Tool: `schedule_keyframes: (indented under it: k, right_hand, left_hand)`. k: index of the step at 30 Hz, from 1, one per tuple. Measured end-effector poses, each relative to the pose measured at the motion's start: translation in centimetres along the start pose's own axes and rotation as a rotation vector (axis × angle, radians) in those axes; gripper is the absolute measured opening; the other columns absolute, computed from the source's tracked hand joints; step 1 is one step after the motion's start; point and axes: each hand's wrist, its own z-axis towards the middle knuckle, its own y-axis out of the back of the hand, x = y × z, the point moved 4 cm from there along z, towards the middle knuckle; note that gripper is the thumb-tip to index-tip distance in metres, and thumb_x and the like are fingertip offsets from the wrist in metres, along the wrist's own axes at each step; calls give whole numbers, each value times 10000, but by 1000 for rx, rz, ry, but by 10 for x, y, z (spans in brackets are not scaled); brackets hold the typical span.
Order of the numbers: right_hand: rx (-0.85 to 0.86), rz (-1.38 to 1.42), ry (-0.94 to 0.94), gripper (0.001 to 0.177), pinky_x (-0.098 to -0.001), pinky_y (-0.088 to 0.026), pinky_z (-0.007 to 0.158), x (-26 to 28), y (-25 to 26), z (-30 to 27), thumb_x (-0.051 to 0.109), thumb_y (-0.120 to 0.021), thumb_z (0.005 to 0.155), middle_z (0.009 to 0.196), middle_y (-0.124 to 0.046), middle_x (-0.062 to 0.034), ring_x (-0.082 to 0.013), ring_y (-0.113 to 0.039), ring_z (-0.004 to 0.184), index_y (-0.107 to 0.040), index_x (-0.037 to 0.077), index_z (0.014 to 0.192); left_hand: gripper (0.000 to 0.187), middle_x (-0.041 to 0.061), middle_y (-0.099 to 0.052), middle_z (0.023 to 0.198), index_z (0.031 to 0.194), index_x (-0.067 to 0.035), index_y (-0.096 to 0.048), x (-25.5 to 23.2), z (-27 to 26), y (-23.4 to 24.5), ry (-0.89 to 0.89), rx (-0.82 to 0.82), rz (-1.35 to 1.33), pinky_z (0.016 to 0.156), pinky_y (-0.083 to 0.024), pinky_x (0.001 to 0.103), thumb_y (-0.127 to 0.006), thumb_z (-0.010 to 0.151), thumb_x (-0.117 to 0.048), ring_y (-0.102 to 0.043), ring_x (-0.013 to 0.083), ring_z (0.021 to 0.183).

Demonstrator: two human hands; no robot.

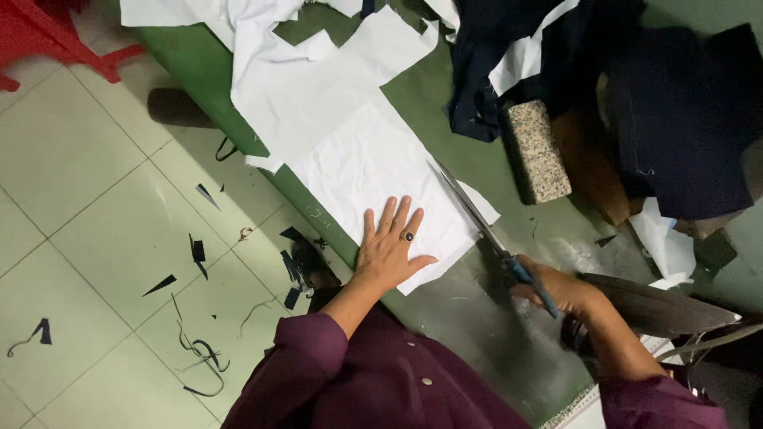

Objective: The person cuts out shapes from white and dark fabric using a large pair of scissors on a green workbench. They align the fabric pieces by hand and make precise cuts while smoothing the material.

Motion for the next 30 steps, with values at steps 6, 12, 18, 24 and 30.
schedule_keyframes:
  k: [6, 12, 18, 24, 30]
  right_hand:
    - [-123, 152, -258, 821, -528, -488, 948, 28, -3, 17, 689, -495, 931, 1148, -713, -266, -446, -671, 1076, -599, 48, 1432]
    - [-142, -196, 148, 578, -321, -531, 435, 50, -3, -3, 503, -785, 795, 529, -719, -38, -231, -729, 498, -611, 257, 1289]
    - [-39, -386, 224, 564, -364, -595, 852, 48, -10, 14, 500, -468, 995, 1013, -755, -203, -326, -767, 1007, -533, 80, 1365]
    - [152, 148, 54, 573, -240, -402, 1016, 103, 27, 14, 250, -411, 1092, 1124, -731, -330, -283, -654, 1148, -460, -193, 1452]
    - [-188, -360, 124, 828, -512, -610, 856, 40, -7, 52, 721, -616, 855, 1190, -734, -197, -422, -715, 1128, -506, 188, 1479]
  left_hand:
    - [1012, 181, -144, 1725, 1646, -155, -249, 1, 0, 0, -7, 3, 9, 1209, -83, 698, -422, 902, -819, -124, 396, 1585]
    - [1004, 183, -145, 1725, 1646, -144, -253, 2, 0, -7, -17, -44, 29, 1206, -51, 693, -420, 912, -809, -131, 393, 1585]
    - [1007, 176, -164, 1720, 1640, -150, -268, 0, -2, -2, -22, -73, 51, 1204, -95, 690, -425, 902, -817, -137, 387, 1584]
    - [1023, 173, -136, 1728, 1644, -156, -247, 4, 1, -6, -20, -41, 21, 1211, -109, 706, -437, 886, -817, -122, 389, 1589]
    - [989, 191, -166, 1715, 1633, -129, -263, 1, 2, 10, -20, 28, 12, 1192, -150, 703, -403, 917, -797, -153, 403, 1576]
